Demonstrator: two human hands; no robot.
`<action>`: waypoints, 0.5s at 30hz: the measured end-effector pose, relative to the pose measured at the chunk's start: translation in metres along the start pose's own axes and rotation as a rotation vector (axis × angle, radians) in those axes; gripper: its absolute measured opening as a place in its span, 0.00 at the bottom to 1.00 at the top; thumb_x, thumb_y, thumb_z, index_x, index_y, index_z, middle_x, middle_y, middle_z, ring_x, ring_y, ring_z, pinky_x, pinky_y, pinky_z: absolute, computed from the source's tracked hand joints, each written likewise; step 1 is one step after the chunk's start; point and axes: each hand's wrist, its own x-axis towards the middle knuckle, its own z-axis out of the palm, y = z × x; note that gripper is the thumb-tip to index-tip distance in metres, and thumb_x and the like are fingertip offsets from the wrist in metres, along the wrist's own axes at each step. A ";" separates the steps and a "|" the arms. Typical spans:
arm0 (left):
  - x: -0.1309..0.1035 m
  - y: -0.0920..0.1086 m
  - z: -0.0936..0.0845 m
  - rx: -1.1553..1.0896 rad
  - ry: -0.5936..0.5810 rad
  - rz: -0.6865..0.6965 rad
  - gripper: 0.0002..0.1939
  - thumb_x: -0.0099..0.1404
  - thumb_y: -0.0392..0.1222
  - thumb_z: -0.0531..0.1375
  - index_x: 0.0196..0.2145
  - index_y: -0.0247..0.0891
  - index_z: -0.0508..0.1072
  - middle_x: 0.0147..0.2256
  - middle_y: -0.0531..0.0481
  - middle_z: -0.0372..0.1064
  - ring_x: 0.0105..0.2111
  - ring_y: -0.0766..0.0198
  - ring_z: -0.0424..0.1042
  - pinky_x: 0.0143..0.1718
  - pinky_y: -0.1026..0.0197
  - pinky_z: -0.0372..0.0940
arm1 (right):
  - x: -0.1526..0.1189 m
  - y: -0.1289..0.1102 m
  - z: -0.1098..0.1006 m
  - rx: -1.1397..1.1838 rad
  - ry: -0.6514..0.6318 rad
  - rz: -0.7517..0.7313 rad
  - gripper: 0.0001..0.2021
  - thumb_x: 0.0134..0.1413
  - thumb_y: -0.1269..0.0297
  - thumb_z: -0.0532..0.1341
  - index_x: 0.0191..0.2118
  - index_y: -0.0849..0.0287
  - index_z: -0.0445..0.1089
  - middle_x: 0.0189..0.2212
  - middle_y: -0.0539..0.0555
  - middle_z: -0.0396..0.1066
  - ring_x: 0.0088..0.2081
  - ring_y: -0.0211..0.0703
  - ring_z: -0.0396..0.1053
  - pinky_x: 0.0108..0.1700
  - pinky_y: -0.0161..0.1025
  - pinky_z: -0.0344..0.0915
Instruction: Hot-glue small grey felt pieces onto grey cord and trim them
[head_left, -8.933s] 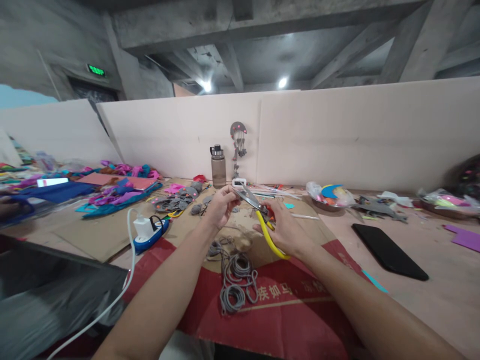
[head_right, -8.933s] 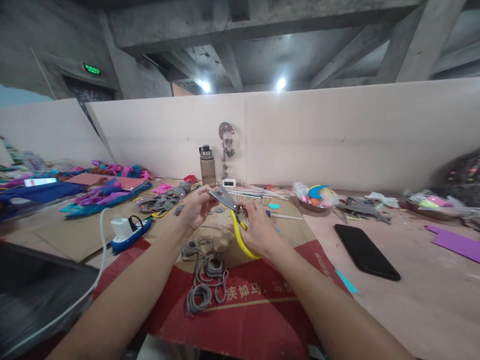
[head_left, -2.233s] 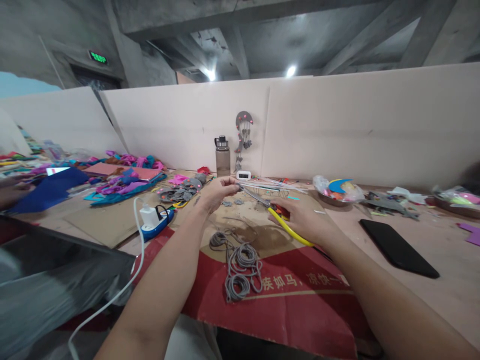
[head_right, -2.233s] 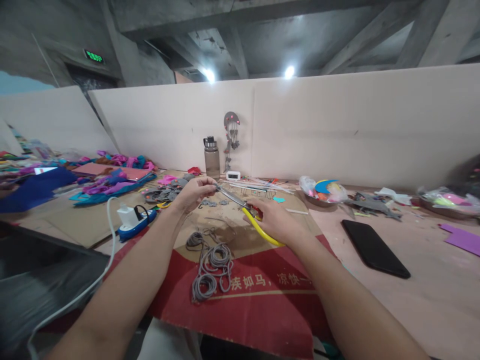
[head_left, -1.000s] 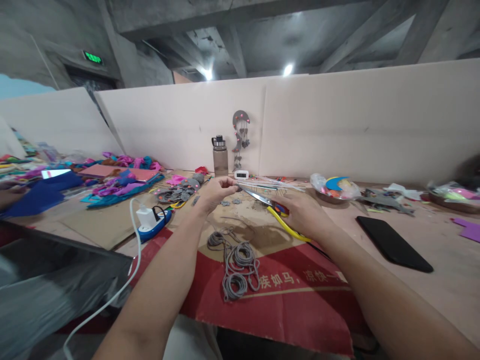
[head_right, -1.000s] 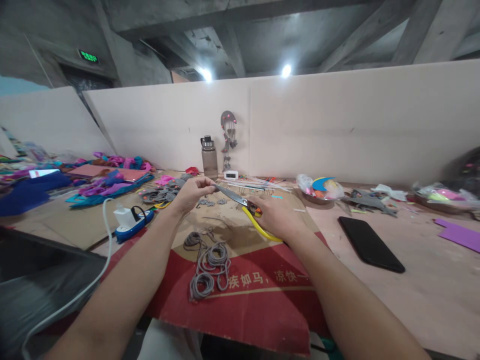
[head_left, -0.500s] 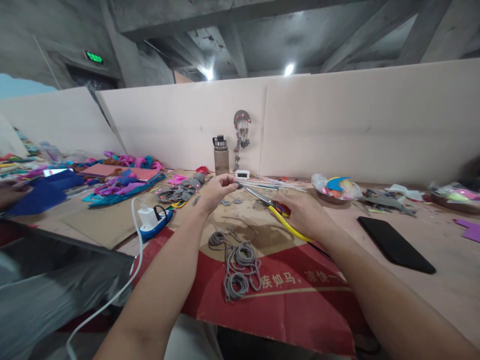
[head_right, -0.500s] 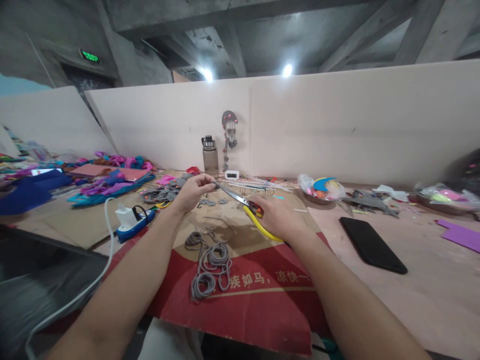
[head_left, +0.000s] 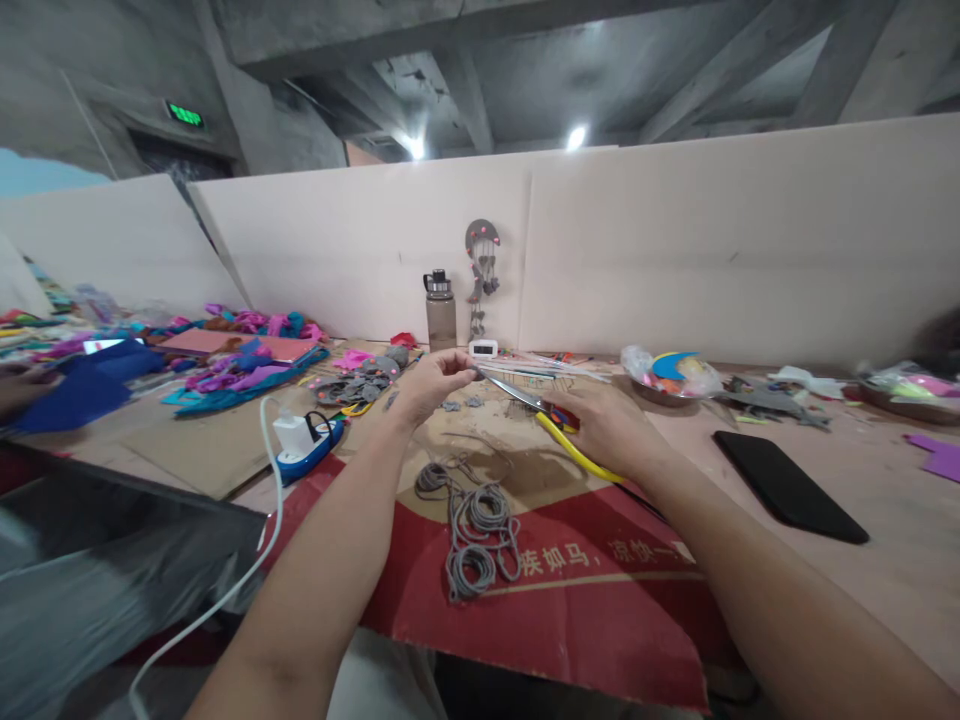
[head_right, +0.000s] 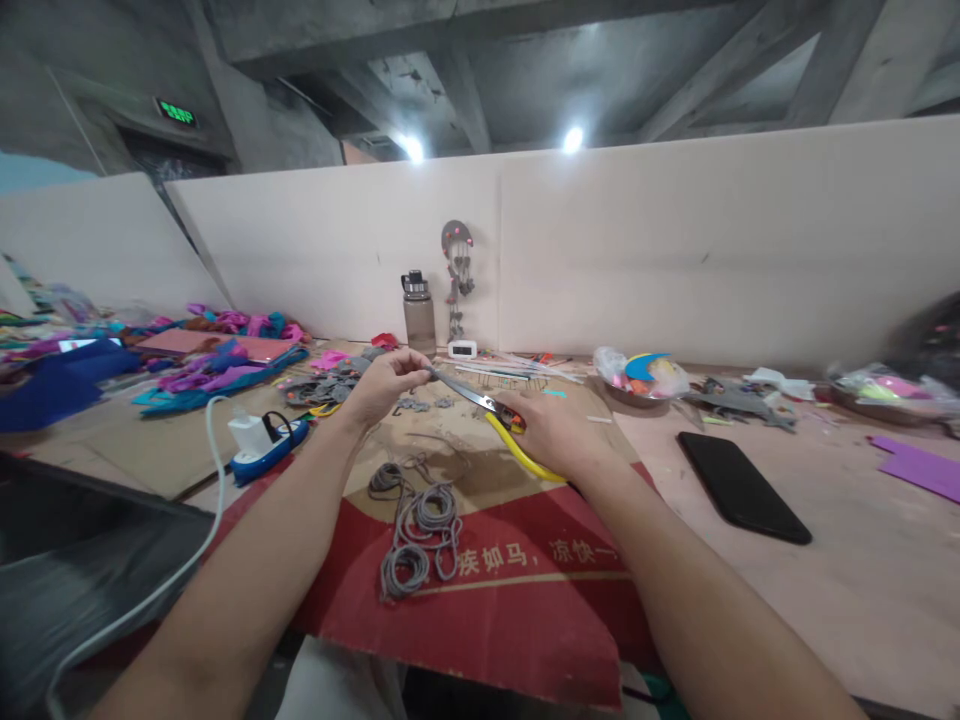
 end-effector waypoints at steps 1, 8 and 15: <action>0.000 0.000 0.000 -0.001 -0.003 0.001 0.10 0.52 0.42 0.63 0.31 0.34 0.70 0.28 0.53 0.67 0.28 0.69 0.64 0.33 0.65 0.57 | 0.000 0.000 0.000 0.005 0.005 -0.001 0.17 0.58 0.60 0.53 0.51 0.53 0.68 0.42 0.56 0.74 0.44 0.48 0.69 0.44 0.39 0.61; 0.000 0.000 -0.001 0.022 -0.010 0.004 0.10 0.52 0.42 0.63 0.30 0.34 0.71 0.28 0.52 0.68 0.28 0.69 0.65 0.33 0.65 0.57 | -0.001 0.000 -0.001 -0.003 0.004 -0.004 0.16 0.58 0.61 0.54 0.50 0.50 0.69 0.40 0.54 0.75 0.40 0.46 0.70 0.39 0.38 0.60; 0.000 0.002 -0.001 0.029 -0.016 0.015 0.10 0.53 0.43 0.63 0.31 0.34 0.71 0.28 0.52 0.68 0.28 0.69 0.65 0.32 0.65 0.57 | -0.001 -0.001 -0.001 0.014 0.008 0.003 0.16 0.58 0.61 0.53 0.50 0.50 0.69 0.39 0.53 0.76 0.37 0.45 0.70 0.35 0.37 0.58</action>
